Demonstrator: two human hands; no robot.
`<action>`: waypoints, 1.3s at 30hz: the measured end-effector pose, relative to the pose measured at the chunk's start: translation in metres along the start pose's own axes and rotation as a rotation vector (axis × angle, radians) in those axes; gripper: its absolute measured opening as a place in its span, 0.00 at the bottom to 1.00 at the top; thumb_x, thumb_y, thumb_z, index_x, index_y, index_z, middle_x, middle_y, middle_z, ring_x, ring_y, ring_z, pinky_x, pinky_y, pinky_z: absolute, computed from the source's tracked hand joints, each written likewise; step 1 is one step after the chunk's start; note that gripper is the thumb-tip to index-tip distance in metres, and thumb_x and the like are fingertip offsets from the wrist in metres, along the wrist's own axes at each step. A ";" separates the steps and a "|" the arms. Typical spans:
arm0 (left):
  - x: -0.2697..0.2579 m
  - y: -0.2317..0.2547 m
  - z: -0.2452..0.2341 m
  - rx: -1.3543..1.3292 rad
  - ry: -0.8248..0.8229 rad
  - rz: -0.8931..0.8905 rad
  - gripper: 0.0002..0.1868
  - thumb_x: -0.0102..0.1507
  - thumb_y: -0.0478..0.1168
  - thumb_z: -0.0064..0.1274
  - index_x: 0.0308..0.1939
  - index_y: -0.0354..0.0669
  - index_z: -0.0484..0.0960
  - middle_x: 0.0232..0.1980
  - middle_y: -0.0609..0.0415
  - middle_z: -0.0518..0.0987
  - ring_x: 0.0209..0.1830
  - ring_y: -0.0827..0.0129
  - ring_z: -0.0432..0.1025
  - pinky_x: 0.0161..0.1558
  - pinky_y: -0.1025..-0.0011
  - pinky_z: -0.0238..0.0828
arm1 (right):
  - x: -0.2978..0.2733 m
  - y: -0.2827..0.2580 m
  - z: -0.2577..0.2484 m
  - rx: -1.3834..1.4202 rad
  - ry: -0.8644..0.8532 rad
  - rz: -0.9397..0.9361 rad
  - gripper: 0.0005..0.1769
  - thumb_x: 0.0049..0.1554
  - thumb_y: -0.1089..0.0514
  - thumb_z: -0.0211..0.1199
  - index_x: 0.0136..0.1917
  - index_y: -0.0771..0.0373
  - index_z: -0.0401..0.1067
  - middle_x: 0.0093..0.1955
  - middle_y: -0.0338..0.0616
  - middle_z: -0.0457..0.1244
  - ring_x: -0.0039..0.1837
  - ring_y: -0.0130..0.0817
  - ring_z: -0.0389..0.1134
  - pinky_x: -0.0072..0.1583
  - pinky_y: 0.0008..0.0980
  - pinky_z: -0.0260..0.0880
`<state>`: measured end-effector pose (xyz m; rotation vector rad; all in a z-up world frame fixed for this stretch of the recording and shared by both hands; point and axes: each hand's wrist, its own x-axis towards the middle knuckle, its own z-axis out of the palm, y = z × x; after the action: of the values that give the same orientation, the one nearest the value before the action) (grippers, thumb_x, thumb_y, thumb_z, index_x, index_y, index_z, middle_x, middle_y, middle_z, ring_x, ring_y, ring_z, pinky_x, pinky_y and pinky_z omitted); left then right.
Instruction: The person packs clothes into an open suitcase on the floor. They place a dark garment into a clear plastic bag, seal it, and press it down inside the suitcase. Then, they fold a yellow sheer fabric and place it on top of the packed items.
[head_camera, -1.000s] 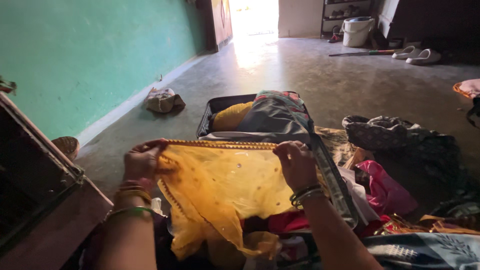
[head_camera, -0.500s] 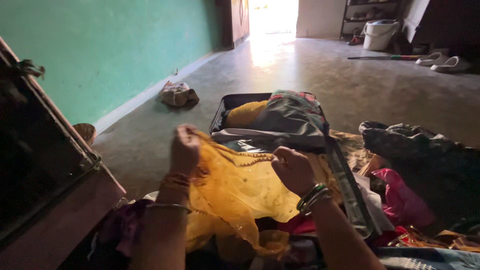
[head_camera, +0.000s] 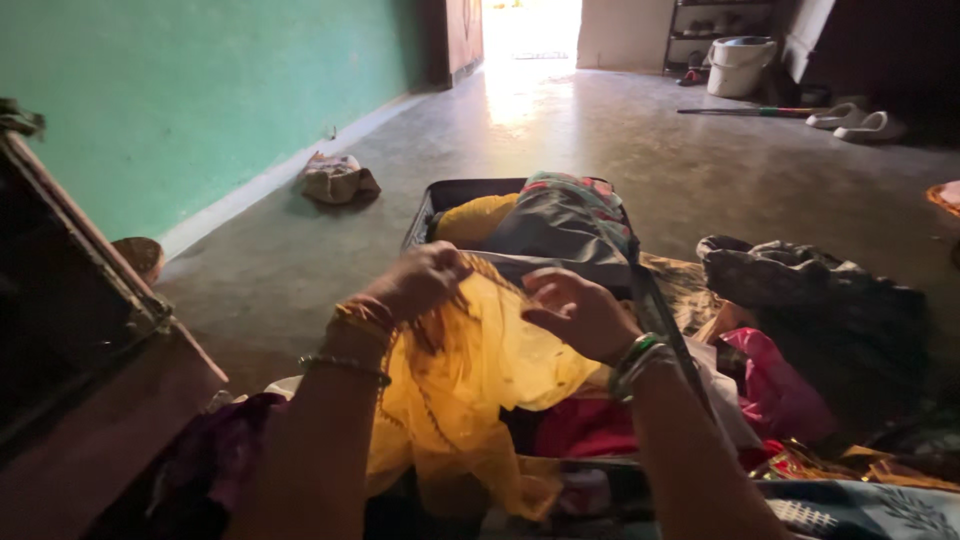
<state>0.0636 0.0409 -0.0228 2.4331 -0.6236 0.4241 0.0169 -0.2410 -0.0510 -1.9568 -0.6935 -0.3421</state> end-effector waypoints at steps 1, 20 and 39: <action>0.005 -0.017 -0.007 0.053 0.111 -0.015 0.11 0.67 0.43 0.58 0.40 0.36 0.82 0.37 0.43 0.83 0.37 0.55 0.77 0.41 0.62 0.75 | -0.001 0.010 -0.004 -0.119 -0.013 -0.013 0.18 0.51 0.51 0.75 0.52 0.60 0.76 0.36 0.33 0.66 0.39 0.18 0.63 0.42 0.23 0.67; 0.011 -0.123 -0.112 0.219 1.389 -0.321 0.09 0.71 0.43 0.51 0.43 0.41 0.78 0.40 0.45 0.84 0.39 0.48 0.80 0.43 0.55 0.75 | -0.008 -0.039 -0.023 -0.913 -0.171 0.660 0.43 0.46 0.23 0.60 0.70 0.41 0.69 0.76 0.40 0.56 0.71 0.54 0.54 0.65 0.59 0.56; -0.023 -0.141 -0.046 -0.463 1.142 -0.939 0.18 0.63 0.49 0.62 0.43 0.36 0.86 0.41 0.48 0.85 0.38 0.66 0.79 0.44 0.66 0.76 | -0.011 -0.030 -0.062 -0.671 0.257 -0.181 0.09 0.56 0.45 0.67 0.50 0.44 0.81 0.62 0.34 0.70 0.70 0.43 0.65 0.72 0.54 0.52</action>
<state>0.1107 0.1779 -0.0611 1.4181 0.7870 0.9588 -0.0065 -0.2892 -0.0065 -2.4117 -0.6351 -1.0260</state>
